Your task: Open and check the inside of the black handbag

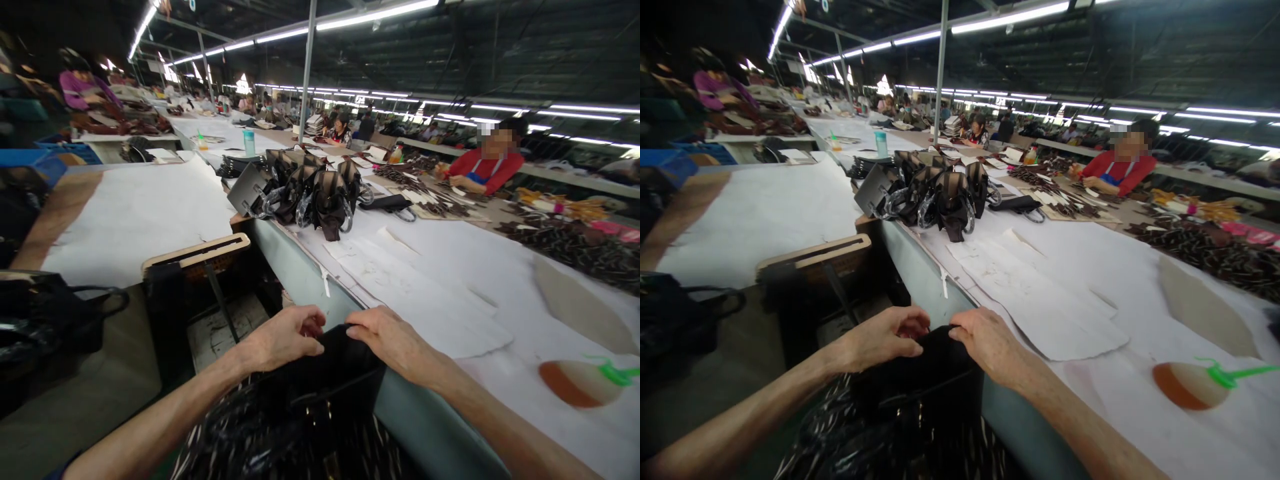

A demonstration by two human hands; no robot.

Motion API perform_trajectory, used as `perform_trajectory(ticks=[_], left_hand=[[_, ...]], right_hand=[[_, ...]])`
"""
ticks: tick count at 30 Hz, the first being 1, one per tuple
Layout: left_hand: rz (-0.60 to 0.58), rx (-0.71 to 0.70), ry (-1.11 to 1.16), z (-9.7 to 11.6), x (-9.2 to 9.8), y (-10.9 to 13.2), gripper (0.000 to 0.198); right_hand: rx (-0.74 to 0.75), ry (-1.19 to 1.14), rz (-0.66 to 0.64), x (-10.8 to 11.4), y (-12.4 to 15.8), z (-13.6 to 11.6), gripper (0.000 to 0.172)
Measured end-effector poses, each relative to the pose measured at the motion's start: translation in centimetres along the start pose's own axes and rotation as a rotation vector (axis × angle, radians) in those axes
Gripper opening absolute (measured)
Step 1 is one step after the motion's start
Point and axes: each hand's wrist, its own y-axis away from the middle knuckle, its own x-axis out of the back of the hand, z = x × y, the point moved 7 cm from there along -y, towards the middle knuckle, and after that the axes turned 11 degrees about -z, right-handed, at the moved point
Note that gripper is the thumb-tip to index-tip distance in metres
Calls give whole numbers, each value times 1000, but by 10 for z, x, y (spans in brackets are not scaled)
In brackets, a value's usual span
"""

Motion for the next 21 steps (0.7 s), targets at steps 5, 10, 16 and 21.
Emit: perform_trajectory(ticks=[5, 10, 16, 21], left_hand=[[80, 95, -27, -28, 12, 40, 43], [223, 68, 8, -47, 19, 46, 43], [126, -36, 247, -54, 8, 27, 38], [70, -83, 409, -57, -6, 19, 32]], right_hand=[[-28, -45, -21, 2, -1, -1, 17], [-136, -56, -91, -3, 9, 4, 16], [-214, -204, -108, -11, 23, 20, 16], [-231, -290, -190, -20, 32, 22, 16]])
